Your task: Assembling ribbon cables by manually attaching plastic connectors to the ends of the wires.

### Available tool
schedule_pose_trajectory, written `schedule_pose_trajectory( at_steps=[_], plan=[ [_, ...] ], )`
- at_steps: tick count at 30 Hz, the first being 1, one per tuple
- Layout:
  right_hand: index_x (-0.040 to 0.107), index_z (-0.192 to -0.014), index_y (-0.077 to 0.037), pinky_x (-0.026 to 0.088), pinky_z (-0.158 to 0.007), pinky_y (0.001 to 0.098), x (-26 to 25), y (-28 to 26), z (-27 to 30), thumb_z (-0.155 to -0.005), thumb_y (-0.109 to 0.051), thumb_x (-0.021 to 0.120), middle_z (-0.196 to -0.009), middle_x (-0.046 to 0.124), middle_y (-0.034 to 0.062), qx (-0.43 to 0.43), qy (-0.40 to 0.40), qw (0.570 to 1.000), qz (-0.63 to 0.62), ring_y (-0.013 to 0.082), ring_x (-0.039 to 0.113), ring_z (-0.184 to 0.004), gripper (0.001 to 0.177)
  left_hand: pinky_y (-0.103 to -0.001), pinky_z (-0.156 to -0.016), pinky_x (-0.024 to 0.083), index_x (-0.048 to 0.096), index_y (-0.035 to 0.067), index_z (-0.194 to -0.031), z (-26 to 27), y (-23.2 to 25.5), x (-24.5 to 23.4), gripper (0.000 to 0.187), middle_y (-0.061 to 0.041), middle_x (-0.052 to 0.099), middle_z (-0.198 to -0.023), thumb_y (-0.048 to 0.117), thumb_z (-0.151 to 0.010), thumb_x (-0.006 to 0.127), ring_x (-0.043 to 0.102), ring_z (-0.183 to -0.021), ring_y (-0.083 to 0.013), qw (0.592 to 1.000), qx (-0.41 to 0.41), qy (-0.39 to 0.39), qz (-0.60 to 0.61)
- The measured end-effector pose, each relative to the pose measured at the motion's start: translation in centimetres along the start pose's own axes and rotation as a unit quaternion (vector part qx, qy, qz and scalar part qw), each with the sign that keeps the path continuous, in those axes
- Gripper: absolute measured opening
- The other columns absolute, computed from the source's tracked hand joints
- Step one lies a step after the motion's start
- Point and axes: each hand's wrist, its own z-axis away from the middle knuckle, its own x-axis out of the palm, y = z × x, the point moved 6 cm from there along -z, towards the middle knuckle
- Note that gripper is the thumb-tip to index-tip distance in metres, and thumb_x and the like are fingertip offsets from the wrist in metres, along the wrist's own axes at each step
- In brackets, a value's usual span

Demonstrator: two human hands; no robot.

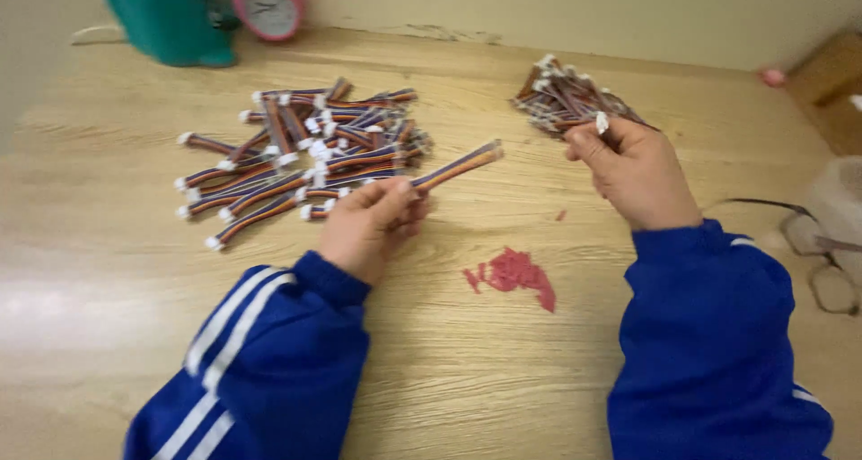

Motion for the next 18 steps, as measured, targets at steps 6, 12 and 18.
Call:
schedule_pose_trajectory(
  at_steps=[6,12,18],
  plan=[
    [0.074,-0.097,-0.008,0.049,-0.084,0.0456,-0.7,7.3,0.0,-0.081,-0.038,0.073,-0.093,0.073,0.0162,0.07,-0.129,0.927,0.345,0.0406,0.065,-0.097,0.034,-0.028,-0.059,0.061,0.065,0.004,-0.105,1.0,0.8,0.6,0.024,-0.015,0.073,-0.086,0.019,-0.087,0.072,0.073,-0.069,-0.02,1.0,-0.006,0.0,-0.028],
    [0.073,-0.094,-0.02,0.051,-0.087,0.0417,1.3,7.1,0.9,-0.078,-0.043,0.074,-0.092,0.074,0.0076,0.057,-0.185,0.897,0.397,0.0344,0.066,-0.098,0.028,-0.028,-0.057,0.061,0.065,0.005,-0.107,0.7,0.5,0.1,0.026,-0.017,0.074,-0.09,0.021,-0.088,0.071,0.073,-0.07,-0.0201,0.999,-0.007,-0.008,-0.036],
    [0.071,-0.093,-0.019,0.052,-0.087,0.0376,1.3,9.5,0.1,-0.081,-0.044,0.071,-0.096,0.071,0.0051,0.046,-0.217,0.875,0.431,0.028,0.066,-0.1,0.028,-0.027,-0.057,0.061,0.065,0.004,-0.108,0.7,0.5,0.4,0.028,-0.017,0.074,-0.09,0.021,-0.087,0.071,0.073,-0.069,-0.0196,0.999,-0.004,-0.019,-0.042]
  ],
)
